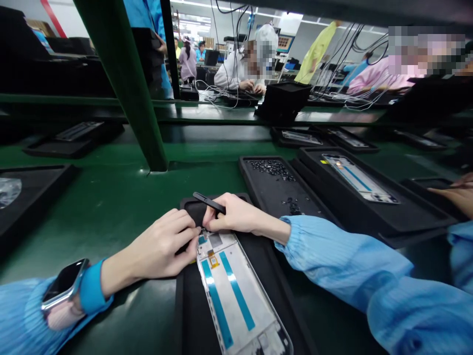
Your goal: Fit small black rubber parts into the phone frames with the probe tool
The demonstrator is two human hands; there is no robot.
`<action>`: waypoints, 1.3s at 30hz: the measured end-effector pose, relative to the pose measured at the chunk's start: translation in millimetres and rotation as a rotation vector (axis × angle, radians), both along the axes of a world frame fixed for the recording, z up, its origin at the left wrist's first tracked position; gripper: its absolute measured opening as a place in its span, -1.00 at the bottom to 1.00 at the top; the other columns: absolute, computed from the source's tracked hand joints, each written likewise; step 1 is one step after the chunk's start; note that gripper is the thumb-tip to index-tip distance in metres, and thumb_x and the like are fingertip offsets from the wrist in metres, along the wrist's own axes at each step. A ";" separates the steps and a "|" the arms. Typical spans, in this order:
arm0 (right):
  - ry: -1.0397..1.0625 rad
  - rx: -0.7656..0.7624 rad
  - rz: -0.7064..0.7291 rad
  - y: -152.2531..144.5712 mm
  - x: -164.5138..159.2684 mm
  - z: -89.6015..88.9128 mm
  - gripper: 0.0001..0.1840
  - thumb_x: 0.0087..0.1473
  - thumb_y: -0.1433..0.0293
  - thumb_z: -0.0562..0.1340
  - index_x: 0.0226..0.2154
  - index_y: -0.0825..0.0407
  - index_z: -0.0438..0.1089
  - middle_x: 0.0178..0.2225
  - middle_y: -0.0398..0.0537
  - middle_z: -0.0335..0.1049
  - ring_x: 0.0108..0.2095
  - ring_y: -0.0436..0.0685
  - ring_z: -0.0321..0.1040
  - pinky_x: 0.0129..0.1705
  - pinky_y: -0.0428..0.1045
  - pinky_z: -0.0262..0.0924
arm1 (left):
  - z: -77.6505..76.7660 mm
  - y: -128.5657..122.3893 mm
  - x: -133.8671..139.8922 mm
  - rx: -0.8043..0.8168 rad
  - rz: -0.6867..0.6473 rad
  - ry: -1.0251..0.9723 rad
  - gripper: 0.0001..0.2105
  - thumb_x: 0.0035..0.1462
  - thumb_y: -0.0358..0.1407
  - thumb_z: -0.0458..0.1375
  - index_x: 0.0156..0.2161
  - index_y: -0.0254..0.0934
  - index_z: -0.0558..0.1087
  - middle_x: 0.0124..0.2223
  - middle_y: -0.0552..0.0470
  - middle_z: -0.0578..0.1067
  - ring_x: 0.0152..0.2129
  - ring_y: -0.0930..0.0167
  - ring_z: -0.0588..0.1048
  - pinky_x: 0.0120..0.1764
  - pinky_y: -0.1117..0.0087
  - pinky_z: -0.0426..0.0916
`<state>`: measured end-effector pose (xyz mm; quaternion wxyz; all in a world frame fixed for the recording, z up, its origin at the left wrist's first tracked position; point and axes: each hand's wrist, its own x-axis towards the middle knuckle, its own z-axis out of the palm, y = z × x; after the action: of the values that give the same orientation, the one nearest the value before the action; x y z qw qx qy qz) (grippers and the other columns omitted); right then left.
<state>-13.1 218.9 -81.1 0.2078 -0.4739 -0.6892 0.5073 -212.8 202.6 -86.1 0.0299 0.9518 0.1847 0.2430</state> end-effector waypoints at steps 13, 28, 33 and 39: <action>0.187 -0.020 -0.054 0.2 2.9 4.3 -0.82 -0.08 0.36 0.27 -0.53 0.17 0.44 -0.71 -0.22 0.25 -0.70 -0.16 0.09 -0.63 -0.21 -0.02 | 11.1 1.4 5.1 -0.018 -0.046 0.108 -0.71 0.22 -0.44 -0.09 -0.39 -0.38 0.47 -0.45 -0.06 0.43 -0.47 0.39 0.36 -0.38 0.33 0.25; 0.420 0.241 -0.082 -9.8 -0.3 -7.0 -0.79 0.01 0.29 0.27 -0.38 0.07 0.27 -0.46 -0.12 0.38 -0.40 0.05 0.44 -0.35 -0.08 0.33 | -5.5 11.0 -2.5 0.026 -0.125 -0.139 -0.88 0.08 -0.55 0.07 -0.40 -0.40 0.44 -0.45 -0.08 0.50 -0.48 0.36 0.43 -0.41 0.32 0.31; 0.326 0.330 -0.071 -13.0 0.4 -7.3 -0.85 0.03 0.36 0.25 -0.41 0.08 0.26 -0.48 -0.13 0.37 -0.46 0.04 0.42 -0.44 -0.10 0.30 | -4.6 11.2 -0.7 -0.033 -0.110 -0.172 -0.86 0.10 -0.53 0.06 -0.43 -0.38 0.43 -0.47 -0.07 0.48 -0.50 0.38 0.43 -0.41 0.33 0.31; 0.218 0.558 -0.042 -15.0 1.2 -7.1 -0.90 0.03 0.43 0.24 -0.44 0.11 0.31 -0.47 -0.14 0.34 -0.50 -0.04 0.33 -0.46 -0.14 0.22 | -5.6 11.3 0.6 -0.067 -0.102 -0.172 -0.83 0.12 -0.51 0.05 -0.44 -0.37 0.43 -0.50 -0.05 0.46 -0.53 0.40 0.41 -0.42 0.34 0.30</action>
<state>-11.9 203.9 -88.2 0.4133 -0.3553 -0.7656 0.3418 -212.2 213.9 -91.7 0.0899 0.9340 0.1409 0.3157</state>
